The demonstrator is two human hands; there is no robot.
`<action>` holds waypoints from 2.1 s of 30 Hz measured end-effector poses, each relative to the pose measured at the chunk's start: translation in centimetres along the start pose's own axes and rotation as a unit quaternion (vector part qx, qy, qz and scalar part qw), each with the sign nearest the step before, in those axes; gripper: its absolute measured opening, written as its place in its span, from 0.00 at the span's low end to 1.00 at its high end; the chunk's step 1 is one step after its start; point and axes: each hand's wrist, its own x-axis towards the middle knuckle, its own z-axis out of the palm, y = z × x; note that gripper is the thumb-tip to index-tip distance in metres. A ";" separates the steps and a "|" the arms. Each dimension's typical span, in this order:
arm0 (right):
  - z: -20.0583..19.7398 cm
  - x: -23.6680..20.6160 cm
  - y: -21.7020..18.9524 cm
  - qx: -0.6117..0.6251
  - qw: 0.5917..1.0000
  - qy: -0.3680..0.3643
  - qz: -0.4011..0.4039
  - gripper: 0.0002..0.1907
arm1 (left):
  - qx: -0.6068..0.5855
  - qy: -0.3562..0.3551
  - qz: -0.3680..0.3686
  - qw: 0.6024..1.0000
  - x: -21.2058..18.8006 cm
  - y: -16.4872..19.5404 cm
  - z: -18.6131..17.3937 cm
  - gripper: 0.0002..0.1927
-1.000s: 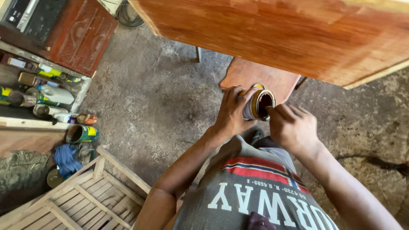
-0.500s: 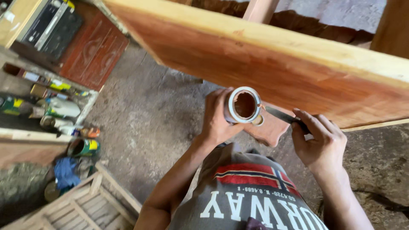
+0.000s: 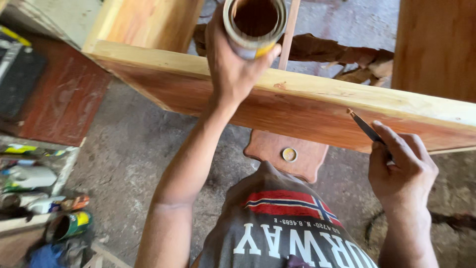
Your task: The person sits on the floor holding a can of wood stain and uses a small knife-like tool to spread stain onto the raw wood edges and frame of a wooden cabinet, working along the rails and inner dividers.
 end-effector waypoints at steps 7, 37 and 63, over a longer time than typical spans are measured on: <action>0.1 -0.5 -0.7 -0.038 0.999 0.029 -0.008 0.11 | -0.032 -0.032 0.025 0.999 0.3 -1.7 1.5 0.47; 1.7 4.4 -0.6 -0.161 0.977 -0.047 -0.132 0.15 | -0.015 -0.036 0.022 0.999 -1.2 -2.4 2.6 0.48; 2.1 4.6 -4.3 -0.227 0.968 -0.021 -0.107 0.10 | -0.008 -0.034 0.010 0.999 -1.1 -1.6 2.4 0.44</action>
